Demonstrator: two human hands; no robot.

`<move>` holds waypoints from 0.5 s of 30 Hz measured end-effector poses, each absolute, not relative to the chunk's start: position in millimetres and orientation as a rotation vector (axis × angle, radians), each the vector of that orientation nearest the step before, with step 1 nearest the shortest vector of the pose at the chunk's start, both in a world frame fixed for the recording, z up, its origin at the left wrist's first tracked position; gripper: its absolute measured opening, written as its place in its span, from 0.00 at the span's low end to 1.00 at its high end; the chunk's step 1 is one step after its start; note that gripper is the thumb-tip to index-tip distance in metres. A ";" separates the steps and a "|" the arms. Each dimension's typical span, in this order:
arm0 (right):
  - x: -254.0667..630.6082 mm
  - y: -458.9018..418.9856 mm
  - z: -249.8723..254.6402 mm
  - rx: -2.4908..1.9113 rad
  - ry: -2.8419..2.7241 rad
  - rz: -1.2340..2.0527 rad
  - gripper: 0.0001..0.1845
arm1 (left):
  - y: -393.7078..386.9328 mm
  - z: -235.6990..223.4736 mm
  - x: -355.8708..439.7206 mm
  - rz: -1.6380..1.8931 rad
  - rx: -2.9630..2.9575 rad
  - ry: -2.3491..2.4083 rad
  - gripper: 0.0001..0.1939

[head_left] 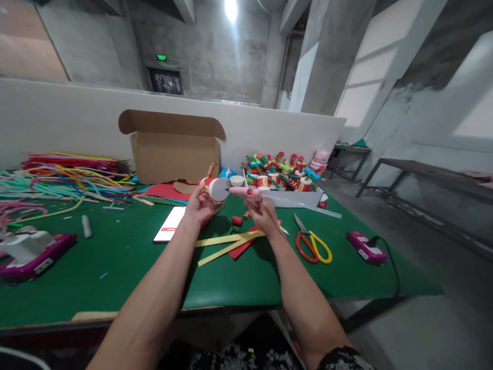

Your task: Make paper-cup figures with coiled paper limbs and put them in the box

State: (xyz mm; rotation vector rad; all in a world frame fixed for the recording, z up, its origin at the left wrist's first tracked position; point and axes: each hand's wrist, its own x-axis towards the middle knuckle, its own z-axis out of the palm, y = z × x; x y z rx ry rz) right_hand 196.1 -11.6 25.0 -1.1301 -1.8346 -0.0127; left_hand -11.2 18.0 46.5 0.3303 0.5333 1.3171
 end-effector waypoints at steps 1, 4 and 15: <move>196.3 -11.4 24.8 -1.134 -1.834 -0.013 0.13 | 17.7 46.8 -11.1 1.318 0.329 0.534 0.10; 196.4 -10.7 23.9 -1.156 -1.817 -0.037 0.13 | 16.2 48.5 -10.2 1.314 0.334 0.518 0.10; 195.0 -11.1 24.1 -1.182 -1.816 -0.060 0.14 | 16.6 48.7 -9.7 1.312 0.313 0.513 0.11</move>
